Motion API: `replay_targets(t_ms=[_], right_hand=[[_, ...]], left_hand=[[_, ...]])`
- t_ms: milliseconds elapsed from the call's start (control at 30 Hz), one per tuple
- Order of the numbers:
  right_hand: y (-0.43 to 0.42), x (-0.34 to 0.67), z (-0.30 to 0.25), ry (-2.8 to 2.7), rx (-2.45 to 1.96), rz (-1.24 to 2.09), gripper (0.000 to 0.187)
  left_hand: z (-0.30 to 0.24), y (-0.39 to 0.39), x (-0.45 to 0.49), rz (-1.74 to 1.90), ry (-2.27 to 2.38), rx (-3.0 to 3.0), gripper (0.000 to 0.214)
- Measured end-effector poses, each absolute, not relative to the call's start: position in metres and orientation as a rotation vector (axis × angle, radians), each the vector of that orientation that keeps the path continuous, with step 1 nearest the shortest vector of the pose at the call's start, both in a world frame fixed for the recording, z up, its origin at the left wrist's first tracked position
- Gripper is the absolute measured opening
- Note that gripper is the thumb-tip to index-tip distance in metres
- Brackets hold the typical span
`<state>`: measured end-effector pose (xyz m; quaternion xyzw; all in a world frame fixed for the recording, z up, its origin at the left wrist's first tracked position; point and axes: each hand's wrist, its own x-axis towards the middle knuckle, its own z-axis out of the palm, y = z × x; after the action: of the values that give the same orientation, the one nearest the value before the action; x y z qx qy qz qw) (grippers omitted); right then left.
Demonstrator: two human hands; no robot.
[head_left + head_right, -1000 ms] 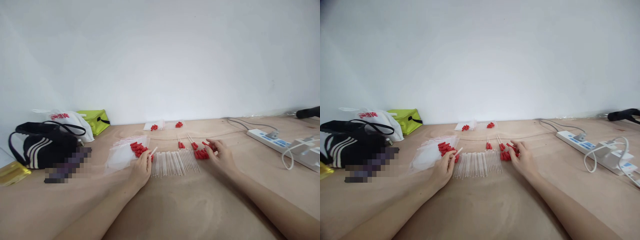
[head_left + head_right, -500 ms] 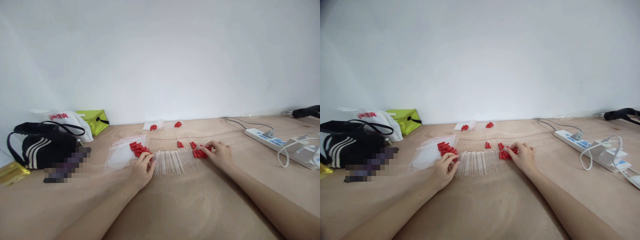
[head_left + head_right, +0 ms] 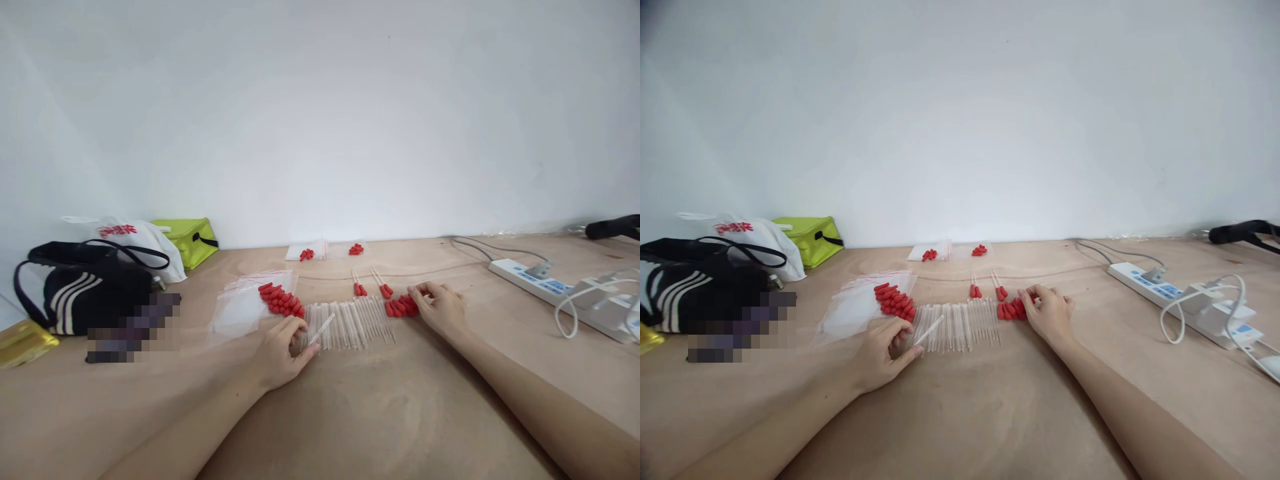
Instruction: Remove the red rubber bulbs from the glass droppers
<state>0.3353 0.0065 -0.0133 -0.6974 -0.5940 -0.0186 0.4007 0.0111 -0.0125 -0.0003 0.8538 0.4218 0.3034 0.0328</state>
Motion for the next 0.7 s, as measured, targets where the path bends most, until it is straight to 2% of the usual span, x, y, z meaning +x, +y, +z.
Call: replay_targets(t_ms=[333,533,700], right_hand=[[0.014,0.327,-0.004,-1.526,-1.777,-0.075,0.033],[0.054,0.322,0.02,-1.615,-2.174,0.14,0.023],[0.083,0.315,0.018,-1.623,-2.278,0.223,0.022]], left_hand=[[-0.001,-0.012,0.015,0.981,1.315,2.667,0.024],[0.003,-0.009,0.016,1.118,1.559,2.578,0.028],[-0.002,-0.001,0.019,1.078,1.71,2.487,0.03]])
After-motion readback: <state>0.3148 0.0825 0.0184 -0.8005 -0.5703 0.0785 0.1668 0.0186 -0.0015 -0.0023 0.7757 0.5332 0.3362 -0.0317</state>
